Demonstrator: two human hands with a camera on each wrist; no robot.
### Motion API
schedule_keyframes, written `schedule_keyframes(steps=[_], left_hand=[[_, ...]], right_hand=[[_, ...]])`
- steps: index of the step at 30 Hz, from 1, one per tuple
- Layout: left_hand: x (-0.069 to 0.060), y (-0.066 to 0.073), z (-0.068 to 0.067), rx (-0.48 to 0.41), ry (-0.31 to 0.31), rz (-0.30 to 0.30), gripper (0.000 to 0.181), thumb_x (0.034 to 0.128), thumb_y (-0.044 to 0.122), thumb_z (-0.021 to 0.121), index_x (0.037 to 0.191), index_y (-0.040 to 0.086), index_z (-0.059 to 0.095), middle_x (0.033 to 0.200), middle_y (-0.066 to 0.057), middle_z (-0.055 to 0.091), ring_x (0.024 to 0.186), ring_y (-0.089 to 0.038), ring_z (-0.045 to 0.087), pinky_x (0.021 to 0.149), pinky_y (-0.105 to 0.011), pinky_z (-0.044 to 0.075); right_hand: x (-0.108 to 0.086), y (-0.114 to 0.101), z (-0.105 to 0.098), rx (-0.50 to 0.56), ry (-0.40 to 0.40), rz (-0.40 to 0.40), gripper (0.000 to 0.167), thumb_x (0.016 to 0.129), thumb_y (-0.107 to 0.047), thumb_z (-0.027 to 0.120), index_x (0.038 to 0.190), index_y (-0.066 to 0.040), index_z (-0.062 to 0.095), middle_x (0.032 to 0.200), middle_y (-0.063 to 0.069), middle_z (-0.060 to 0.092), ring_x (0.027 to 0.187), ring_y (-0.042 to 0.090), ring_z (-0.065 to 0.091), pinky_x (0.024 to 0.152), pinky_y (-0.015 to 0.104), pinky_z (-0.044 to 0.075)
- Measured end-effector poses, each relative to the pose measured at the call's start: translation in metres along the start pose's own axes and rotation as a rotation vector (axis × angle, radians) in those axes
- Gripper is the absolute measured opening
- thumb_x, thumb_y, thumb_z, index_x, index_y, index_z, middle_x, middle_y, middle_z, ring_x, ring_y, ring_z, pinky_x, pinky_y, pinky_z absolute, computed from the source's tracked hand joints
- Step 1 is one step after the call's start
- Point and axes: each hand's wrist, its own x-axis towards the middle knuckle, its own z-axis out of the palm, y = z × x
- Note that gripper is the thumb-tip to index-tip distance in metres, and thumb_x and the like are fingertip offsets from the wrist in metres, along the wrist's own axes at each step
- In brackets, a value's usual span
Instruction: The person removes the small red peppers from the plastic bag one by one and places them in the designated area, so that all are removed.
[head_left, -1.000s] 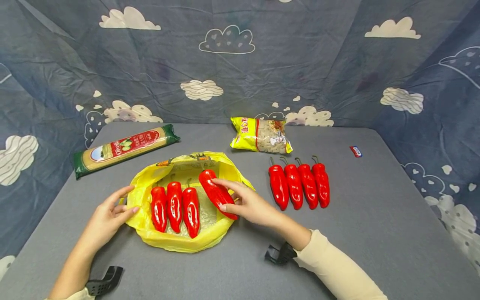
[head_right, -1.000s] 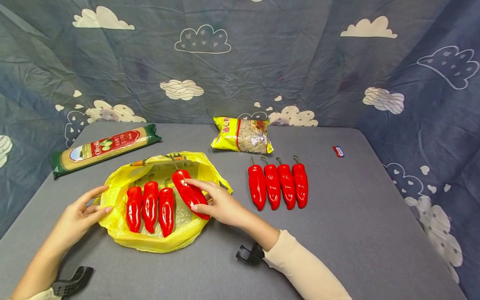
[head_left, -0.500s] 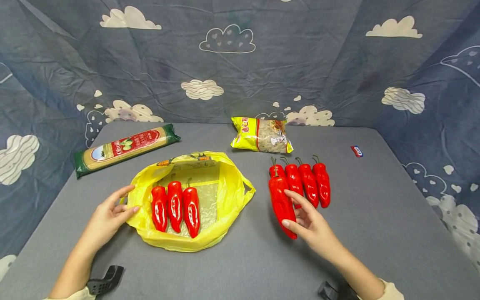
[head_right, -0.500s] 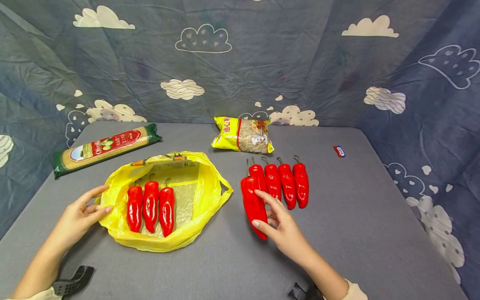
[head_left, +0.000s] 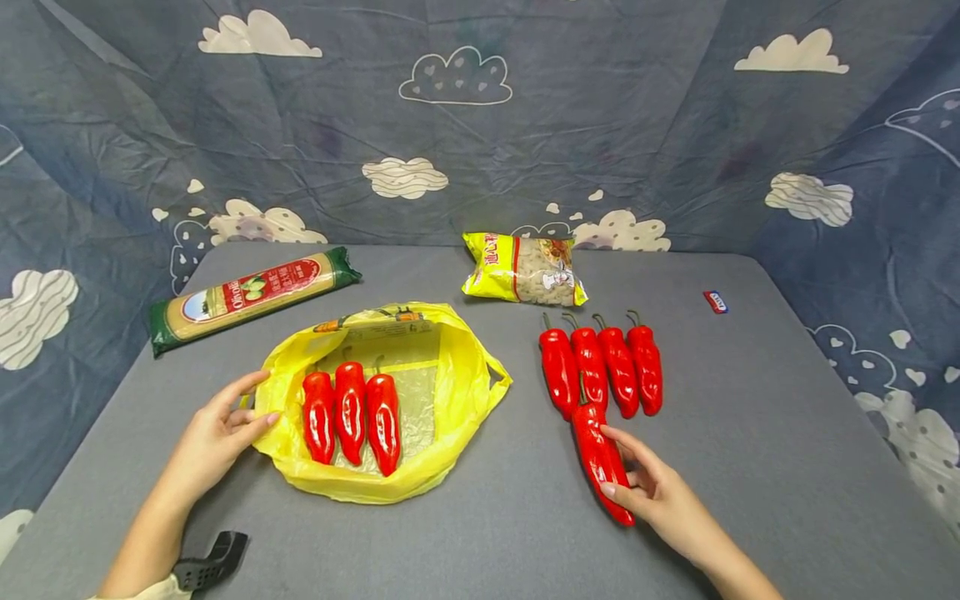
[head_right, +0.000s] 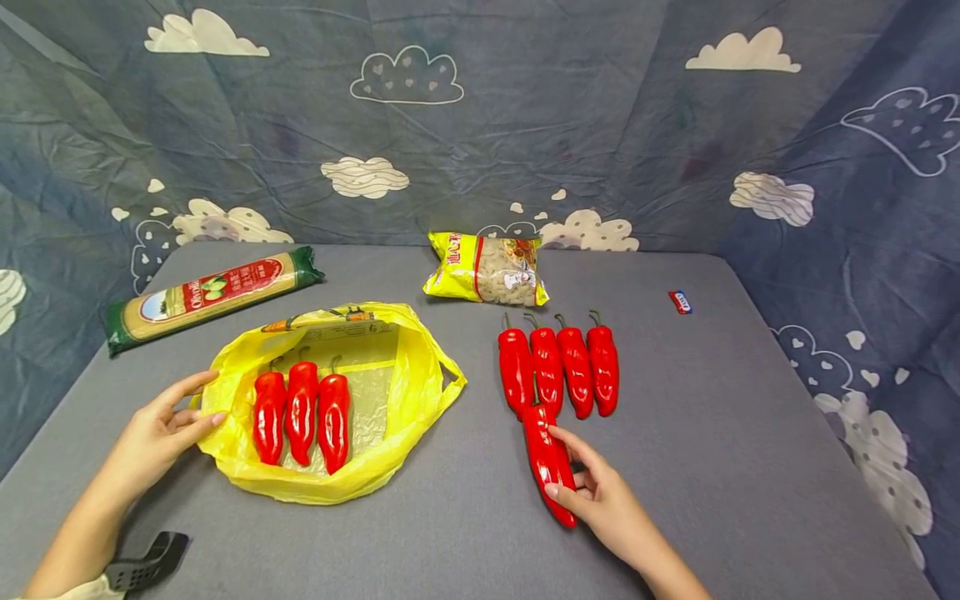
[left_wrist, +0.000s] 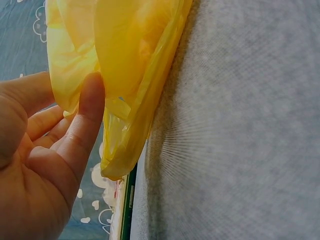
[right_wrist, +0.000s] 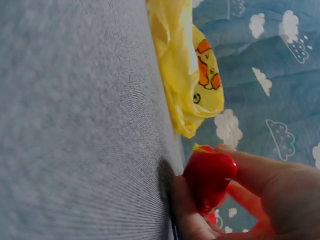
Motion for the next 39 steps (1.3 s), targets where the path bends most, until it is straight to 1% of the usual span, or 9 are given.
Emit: schedule_keyframes(steps=[4,10,14,22,23,25,29,32,39], left_hand=[[0.000,-0.001,-0.001,0.014,0.003,-0.010,0.059,0.0816,0.000,0.064,0.134,-0.001,0.035,0.103,-0.026,0.056,0.071,-0.001,0.060,0.055,-0.019,0.046],[0.000,0.000,0.000,0.021,-0.001,-0.025,0.060,0.0819,0.001,0.064,0.134,-0.001,0.035,0.094,-0.025,0.060,0.070,-0.002,0.060,0.055,-0.019,0.046],[0.000,0.000,0.000,0.022,-0.001,-0.023,0.060,0.0821,0.001,0.064,0.134,-0.001,0.035,0.099,-0.025,0.058,0.071,-0.002,0.060,0.055,-0.019,0.046],[0.000,0.002,-0.001,0.036,-0.003,-0.031,0.059,0.0823,0.003,0.064,0.134,0.000,0.035,0.099,-0.025,0.059,0.070,-0.002,0.060,0.054,-0.019,0.045],[0.000,0.001,-0.001,0.037,-0.003,-0.030,0.059,0.0823,0.003,0.064,0.134,0.000,0.035,0.104,-0.025,0.057,0.071,-0.001,0.060,0.055,-0.019,0.045],[0.000,0.001,-0.001,0.040,-0.005,-0.035,0.060,0.0824,0.004,0.064,0.134,0.000,0.035,0.099,-0.025,0.059,0.070,-0.002,0.060,0.055,-0.019,0.045],[0.000,0.002,-0.001,0.040,-0.004,-0.029,0.059,0.0822,0.004,0.064,0.134,0.000,0.036,0.108,-0.026,0.053,0.071,-0.001,0.059,0.054,-0.019,0.045],[-0.001,0.002,0.000,0.037,-0.002,-0.020,0.059,0.0819,0.003,0.064,0.134,0.000,0.036,0.107,-0.027,0.053,0.071,-0.001,0.060,0.054,-0.019,0.045],[0.000,0.000,0.000,0.023,-0.002,0.003,0.058,0.0820,0.001,0.064,0.133,-0.001,0.037,0.120,-0.028,0.041,0.071,0.001,0.059,0.054,-0.017,0.045]], right_hand=[[-0.002,0.002,0.000,-0.017,0.000,0.043,0.064,0.080,-0.007,0.068,0.135,-0.012,0.036,0.106,0.019,0.047,0.067,0.019,0.059,0.051,0.028,0.047],[-0.001,-0.001,0.000,-0.097,0.007,0.057,0.063,0.079,-0.013,0.070,0.134,-0.014,0.039,0.101,0.015,0.046,0.062,0.016,0.056,0.051,0.027,0.046],[0.003,-0.002,0.000,-0.154,0.020,0.066,0.063,0.078,-0.016,0.071,0.133,-0.016,0.041,0.103,0.014,0.044,0.066,0.015,0.056,0.053,0.027,0.046],[0.005,-0.003,-0.003,-0.275,0.060,0.016,0.060,0.079,-0.020,0.070,0.132,-0.017,0.043,0.110,0.009,0.043,0.077,0.016,0.051,0.059,0.025,0.045],[0.005,-0.003,-0.003,-0.295,0.069,0.005,0.059,0.080,-0.020,0.070,0.132,-0.017,0.043,0.110,0.009,0.043,0.078,0.016,0.049,0.059,0.025,0.044],[0.004,-0.005,-0.004,-0.331,0.088,-0.007,0.058,0.080,-0.021,0.070,0.132,-0.017,0.044,0.110,0.008,0.043,0.080,0.017,0.045,0.060,0.024,0.043],[0.003,-0.013,-0.005,-0.364,0.105,-0.031,0.059,0.079,-0.020,0.070,0.132,-0.017,0.043,0.110,0.009,0.043,0.082,0.017,0.043,0.061,0.024,0.043],[0.006,-0.024,-0.005,-0.364,0.110,-0.092,0.061,0.078,-0.015,0.071,0.132,-0.015,0.042,0.112,0.008,0.043,0.084,0.018,0.046,0.064,0.025,0.044],[0.032,-0.069,0.009,-0.287,0.093,-0.355,0.070,0.073,-0.001,0.073,0.133,-0.013,0.038,0.123,0.002,0.043,0.095,0.018,0.050,0.078,0.024,0.043]])
